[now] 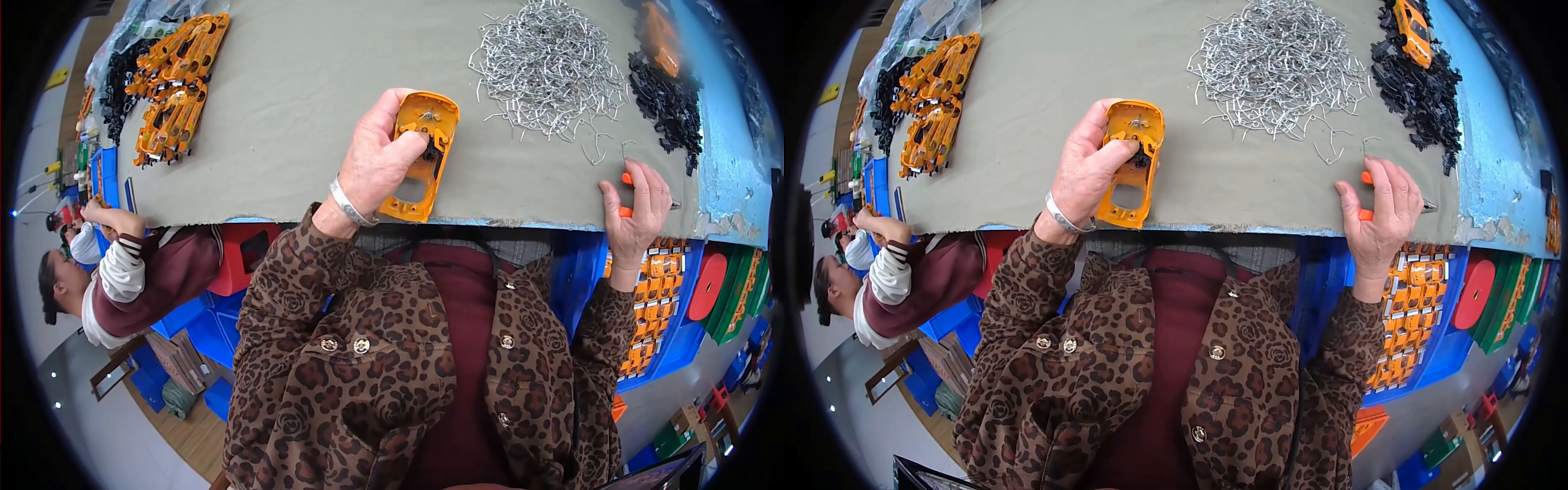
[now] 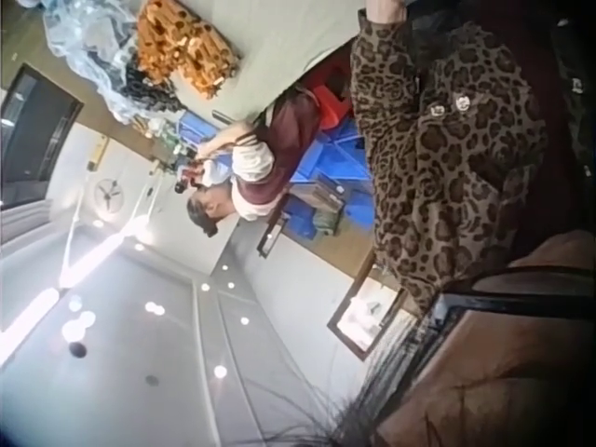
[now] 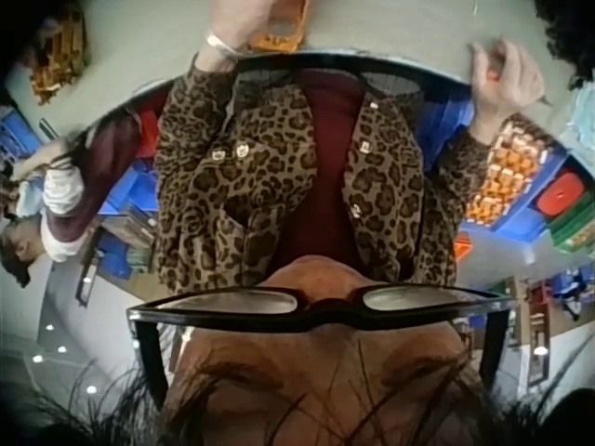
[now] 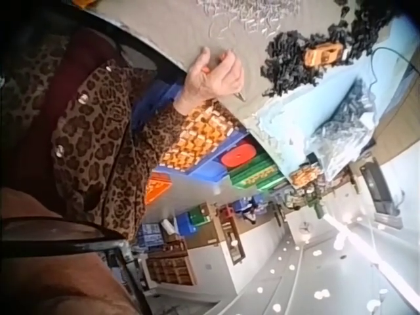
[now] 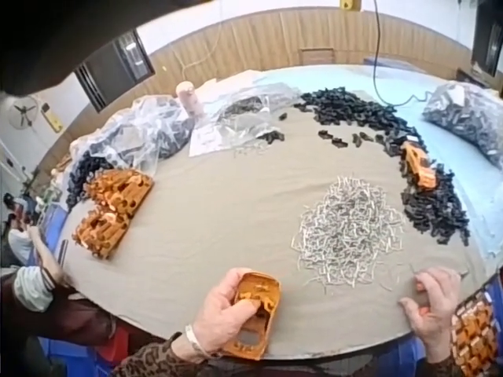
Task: Assembling the components of small toy cars using handheld tools and placing completed units into sorting trays.
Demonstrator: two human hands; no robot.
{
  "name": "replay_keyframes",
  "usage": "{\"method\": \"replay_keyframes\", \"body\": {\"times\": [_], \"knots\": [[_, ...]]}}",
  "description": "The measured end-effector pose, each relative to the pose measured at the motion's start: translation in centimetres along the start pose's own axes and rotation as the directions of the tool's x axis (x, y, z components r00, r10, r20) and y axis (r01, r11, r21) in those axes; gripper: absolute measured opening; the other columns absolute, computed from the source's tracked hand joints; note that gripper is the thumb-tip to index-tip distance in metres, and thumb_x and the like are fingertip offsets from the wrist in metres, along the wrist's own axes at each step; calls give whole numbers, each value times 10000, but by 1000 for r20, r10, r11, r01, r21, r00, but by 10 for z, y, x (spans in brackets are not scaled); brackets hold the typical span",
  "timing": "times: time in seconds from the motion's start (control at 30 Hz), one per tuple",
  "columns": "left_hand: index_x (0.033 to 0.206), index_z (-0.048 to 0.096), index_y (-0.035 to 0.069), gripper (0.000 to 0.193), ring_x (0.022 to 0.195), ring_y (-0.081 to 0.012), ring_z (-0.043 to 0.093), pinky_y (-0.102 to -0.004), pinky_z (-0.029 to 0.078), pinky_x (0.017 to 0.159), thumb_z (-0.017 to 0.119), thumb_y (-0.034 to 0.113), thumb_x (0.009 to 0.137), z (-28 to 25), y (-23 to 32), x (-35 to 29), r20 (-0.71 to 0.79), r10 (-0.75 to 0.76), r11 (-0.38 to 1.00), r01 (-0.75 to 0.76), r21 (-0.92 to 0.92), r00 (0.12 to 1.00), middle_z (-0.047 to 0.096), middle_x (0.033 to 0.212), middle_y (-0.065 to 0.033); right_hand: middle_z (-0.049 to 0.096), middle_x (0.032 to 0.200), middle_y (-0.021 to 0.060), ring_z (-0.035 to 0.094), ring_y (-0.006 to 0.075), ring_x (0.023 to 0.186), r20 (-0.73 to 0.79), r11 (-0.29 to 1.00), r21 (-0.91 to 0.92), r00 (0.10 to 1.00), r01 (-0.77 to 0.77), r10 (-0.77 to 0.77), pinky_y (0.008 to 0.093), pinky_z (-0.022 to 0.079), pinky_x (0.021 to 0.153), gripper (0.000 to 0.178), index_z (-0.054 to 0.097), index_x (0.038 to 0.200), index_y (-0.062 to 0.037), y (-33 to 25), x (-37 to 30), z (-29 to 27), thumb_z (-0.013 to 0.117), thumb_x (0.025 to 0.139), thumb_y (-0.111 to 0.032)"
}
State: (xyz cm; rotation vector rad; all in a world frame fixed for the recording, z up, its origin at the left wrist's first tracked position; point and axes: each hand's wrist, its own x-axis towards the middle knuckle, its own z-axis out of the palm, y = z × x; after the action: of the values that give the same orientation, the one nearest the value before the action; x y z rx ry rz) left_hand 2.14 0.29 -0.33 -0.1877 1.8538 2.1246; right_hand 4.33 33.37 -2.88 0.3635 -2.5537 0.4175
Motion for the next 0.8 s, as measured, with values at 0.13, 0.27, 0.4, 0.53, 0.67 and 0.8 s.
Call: {"method": "replay_keyframes", "body": {"times": [0.13, 0.27, 0.4, 0.53, 0.67, 0.8], "knots": [[1150, 487, 29, 337, 884, -97, 575, -275, 513, 773, 473, -28, 817, 5, 6, -8, -26, 76, 997, -75, 25, 997, 596, 1004, -41, 613, 1004, 60, 551, 250, 979, 13, 1000, -6, 1000, 6, -6, 361, 387, 870, 375, 626, 1034, -75, 2, -1, -2, 743, 708, -221], [1148, 488, 30, 339, 860, -86, 574, -257, 510, 751, 484, -20, 812, 7, 10, -15, -15, 97, 989, -95, 117, 995, 595, 993, -29, 614, 1007, 63, 554, 252, 973, 27, 1000, -7, 1000, 12, -12, 359, 389, 870, 368, 627, 1033, -71, 1, 0, -1, 738, 713, -216], [1126, 511, 24, 324, 842, -83, 578, -251, 513, 719, 500, -14, 805, 6, 13, -19, -7, 50, 994, -49, 101, 999, 603, 964, -25, 616, 1006, 66, 556, 252, 969, 32, 1000, -5, 999, 17, -17, 356, 390, 871, 362, 628, 1031, -66, -1, 1, 1, 734, 717, -213], [1014, 544, 6, 274, 740, -54, 529, -230, 475, 663, 484, -15, 747, 8, 14, -14, -37, 81, 991, -76, 113, 996, 594, 848, -9, 617, 1004, 68, 557, 252, 969, 33, 1000, -13, 999, 14, -14, 355, 391, 872, 361, 628, 1030, -63, -1, 4, 2, 733, 721, -215], [1014, 551, -5, 280, 728, -53, 534, -231, 477, 655, 486, -13, 742, 9, 13, -12, -39, 39, 996, -36, 76, 998, 603, 851, -14, 616, 1006, 70, 557, 253, 973, 37, 1000, -17, 999, 7, -7, 357, 392, 874, 358, 627, 1031, -60, -1, 4, 2, 731, 723, -211], [1086, 548, 10, 298, 782, -87, 590, -252, 524, 653, 492, -6, 794, 1, 14, -14, -60, 102, 987, -93, 130, 993, 618, 917, -22, 612, 1010, 79, 554, 262, 973, 26, 1000, -4, 999, 21, -21, 365, 395, 875, 353, 623, 1030, -57, -4, 7, 3, 731, 721, -189]]}}
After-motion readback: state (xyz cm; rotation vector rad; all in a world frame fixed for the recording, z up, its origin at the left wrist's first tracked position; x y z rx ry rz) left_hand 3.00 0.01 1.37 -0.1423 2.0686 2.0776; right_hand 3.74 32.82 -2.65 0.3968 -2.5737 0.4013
